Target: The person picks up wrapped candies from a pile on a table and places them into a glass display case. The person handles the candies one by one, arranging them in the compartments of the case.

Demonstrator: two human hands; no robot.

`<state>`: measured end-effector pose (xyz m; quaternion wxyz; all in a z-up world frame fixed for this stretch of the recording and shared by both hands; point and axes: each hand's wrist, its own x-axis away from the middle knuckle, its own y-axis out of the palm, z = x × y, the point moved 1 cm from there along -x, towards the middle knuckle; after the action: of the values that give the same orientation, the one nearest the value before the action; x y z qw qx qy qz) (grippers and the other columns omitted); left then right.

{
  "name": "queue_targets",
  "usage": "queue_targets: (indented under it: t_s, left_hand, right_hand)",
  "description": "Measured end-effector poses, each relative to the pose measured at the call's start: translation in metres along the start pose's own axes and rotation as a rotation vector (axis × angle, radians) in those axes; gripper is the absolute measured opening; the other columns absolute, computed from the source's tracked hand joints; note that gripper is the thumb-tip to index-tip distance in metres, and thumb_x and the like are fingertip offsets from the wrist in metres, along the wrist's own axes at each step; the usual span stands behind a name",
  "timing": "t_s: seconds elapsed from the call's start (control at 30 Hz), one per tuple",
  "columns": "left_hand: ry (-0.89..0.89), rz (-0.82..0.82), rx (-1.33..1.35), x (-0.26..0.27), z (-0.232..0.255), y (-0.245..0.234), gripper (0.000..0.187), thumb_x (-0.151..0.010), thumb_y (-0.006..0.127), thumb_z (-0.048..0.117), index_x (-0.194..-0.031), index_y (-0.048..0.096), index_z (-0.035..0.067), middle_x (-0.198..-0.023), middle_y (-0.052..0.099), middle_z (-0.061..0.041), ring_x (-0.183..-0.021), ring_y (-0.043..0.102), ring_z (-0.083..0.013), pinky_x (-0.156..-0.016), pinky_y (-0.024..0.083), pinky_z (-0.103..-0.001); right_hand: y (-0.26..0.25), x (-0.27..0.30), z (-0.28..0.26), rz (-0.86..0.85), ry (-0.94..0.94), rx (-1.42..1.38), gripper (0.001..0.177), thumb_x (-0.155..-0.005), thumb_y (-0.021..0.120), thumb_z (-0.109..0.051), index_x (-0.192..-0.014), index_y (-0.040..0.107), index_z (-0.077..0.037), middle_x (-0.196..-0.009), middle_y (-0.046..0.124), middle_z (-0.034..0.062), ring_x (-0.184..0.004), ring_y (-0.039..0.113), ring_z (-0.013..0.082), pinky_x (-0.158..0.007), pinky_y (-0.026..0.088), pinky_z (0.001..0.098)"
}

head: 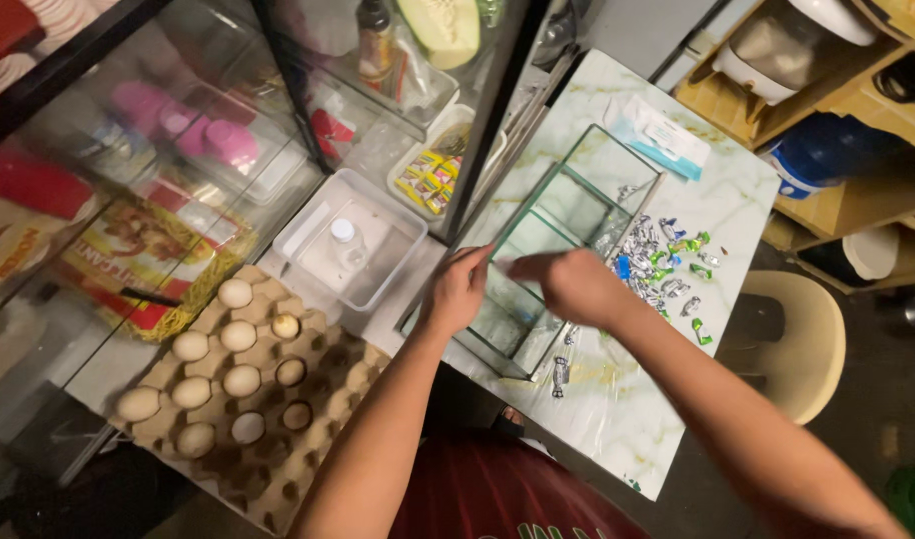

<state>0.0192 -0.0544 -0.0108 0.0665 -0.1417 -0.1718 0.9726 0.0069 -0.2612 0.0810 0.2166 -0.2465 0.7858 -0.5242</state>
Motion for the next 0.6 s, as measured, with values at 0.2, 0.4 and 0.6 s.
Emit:
queue_targets:
  t_s: [0.2,0.4,0.6]
  left_hand:
    - [0.015,0.007,0.073,0.0,-0.012,0.004,0.028,-0.101,0.056,0.013,-0.125,0.069,0.004,-0.121,0.071,-0.015,-0.113,0.067,-0.0352,-0.095,0.053,-0.039]
    - [-0.013,0.041,0.012,-0.002,-0.002,0.001,0.026,-0.1,0.058,0.016,-0.121,0.07,0.005,-0.121,0.071,-0.014,-0.113,0.067,-0.0351,-0.096,0.053,-0.04]
    - [-0.03,0.388,0.093,0.025,0.054,0.003,0.034,-0.099,0.06,0.021,-0.128,0.063,0.003,-0.124,0.068,-0.017,-0.118,0.065,-0.0343,-0.102,0.052,-0.041]
  right_hand:
    - [0.028,-0.019,-0.028,-0.372,-0.6,0.908,0.034,-0.081,0.063,-0.023,-0.108,0.079,-0.008,-0.11,0.076,-0.0004,-0.138,0.051,0.0203,-0.123,0.015,0.0582]
    - [0.006,-0.03,-0.038,-0.969,-0.494,0.978,0.021,-0.093,0.06,-0.014,-0.097,0.081,-0.017,-0.107,0.078,-0.0028,-0.156,0.033,0.0255,-0.124,0.002,0.0607]
    - [-0.023,-0.016,-0.003,0.1,-0.402,0.237,0.024,-0.068,0.075,-0.011,-0.091,0.078,-0.015,-0.11,0.075,0.0025,-0.126,0.058,0.0333,-0.109,0.04,0.0528]
